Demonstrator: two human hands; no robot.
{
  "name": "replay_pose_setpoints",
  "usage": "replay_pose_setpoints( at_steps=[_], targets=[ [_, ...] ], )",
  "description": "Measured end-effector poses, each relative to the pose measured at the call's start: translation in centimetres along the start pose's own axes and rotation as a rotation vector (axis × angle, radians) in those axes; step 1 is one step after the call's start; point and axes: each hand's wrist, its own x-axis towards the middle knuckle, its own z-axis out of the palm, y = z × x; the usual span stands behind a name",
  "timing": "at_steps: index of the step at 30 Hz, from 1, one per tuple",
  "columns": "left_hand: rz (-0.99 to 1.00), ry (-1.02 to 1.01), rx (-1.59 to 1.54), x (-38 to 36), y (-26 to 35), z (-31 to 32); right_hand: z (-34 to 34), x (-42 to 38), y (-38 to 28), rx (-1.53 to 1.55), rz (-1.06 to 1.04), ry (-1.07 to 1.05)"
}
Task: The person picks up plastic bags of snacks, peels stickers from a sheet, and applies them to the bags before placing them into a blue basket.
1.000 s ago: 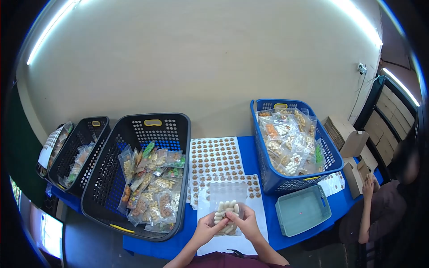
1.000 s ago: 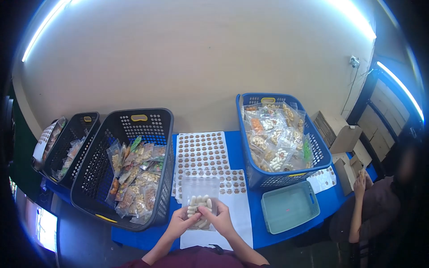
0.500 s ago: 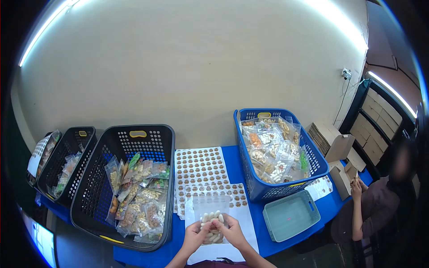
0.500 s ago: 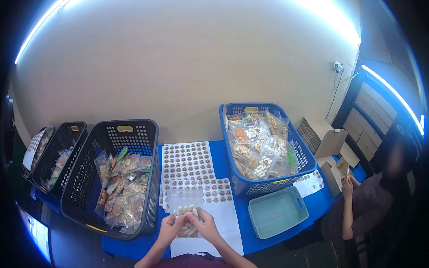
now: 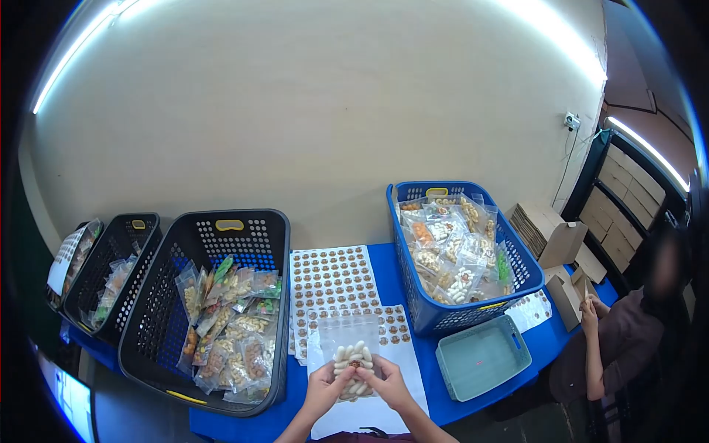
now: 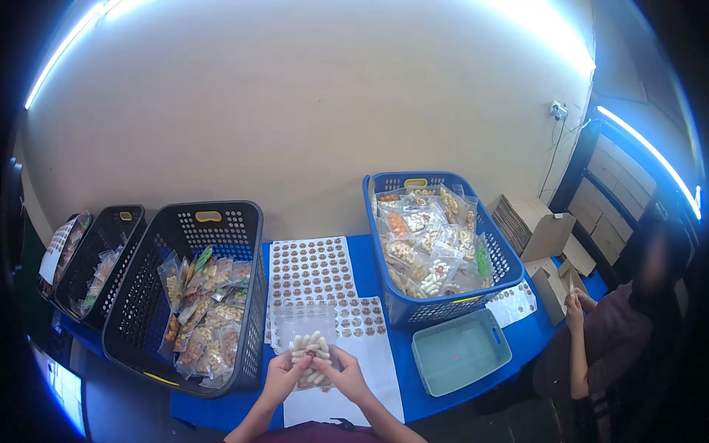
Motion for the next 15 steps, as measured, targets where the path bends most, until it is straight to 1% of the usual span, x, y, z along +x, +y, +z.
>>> replay_pose_setpoints(
  at_steps=[1, 4, 5, 6, 8, 10, 12, 13, 15],
  targets=[
    [-0.023, -0.026, -0.008, 0.1, -0.1, -0.1, -0.1, 0.0, 0.2, 0.007, -0.008, 0.013],
    [-0.012, -0.021, -0.020, 0.1, -0.4, 0.1, -0.4, 0.1, 0.5, 0.015, -0.025, 0.042],
    [-0.037, -0.029, -0.113, 0.1, -0.3, 0.2, -0.8, 0.2, 0.3, 0.018, -0.016, 0.034],
    [-0.029, -0.038, -0.088, 0.0, -0.2, 0.3, -1.0, 0.2, 0.1, 0.021, -0.004, 0.026],
    [-0.007, -0.059, -0.037, -0.2, -0.2, 0.5, -0.8, 0.2, -0.8, -0.131, -0.089, 0.032],
    [0.016, -0.067, 0.097, -0.4, -0.6, 0.7, -0.6, 0.4, -0.4, -0.267, -0.168, 0.114],
    [0.035, -0.055, 0.258, -0.6, 0.2, 1.2, -0.4, 0.5, -0.6, -0.342, -0.180, 0.173],
    [0.016, -0.064, 0.114, -0.4, -1.4, 0.9, -0.3, 0.5, -0.7, -0.382, -0.189, 0.205],
    [-0.002, -0.078, 0.086, -0.6, -1.5, 0.8, -0.2, 0.4, -0.4, -0.307, -0.183, 0.233]
  ],
)
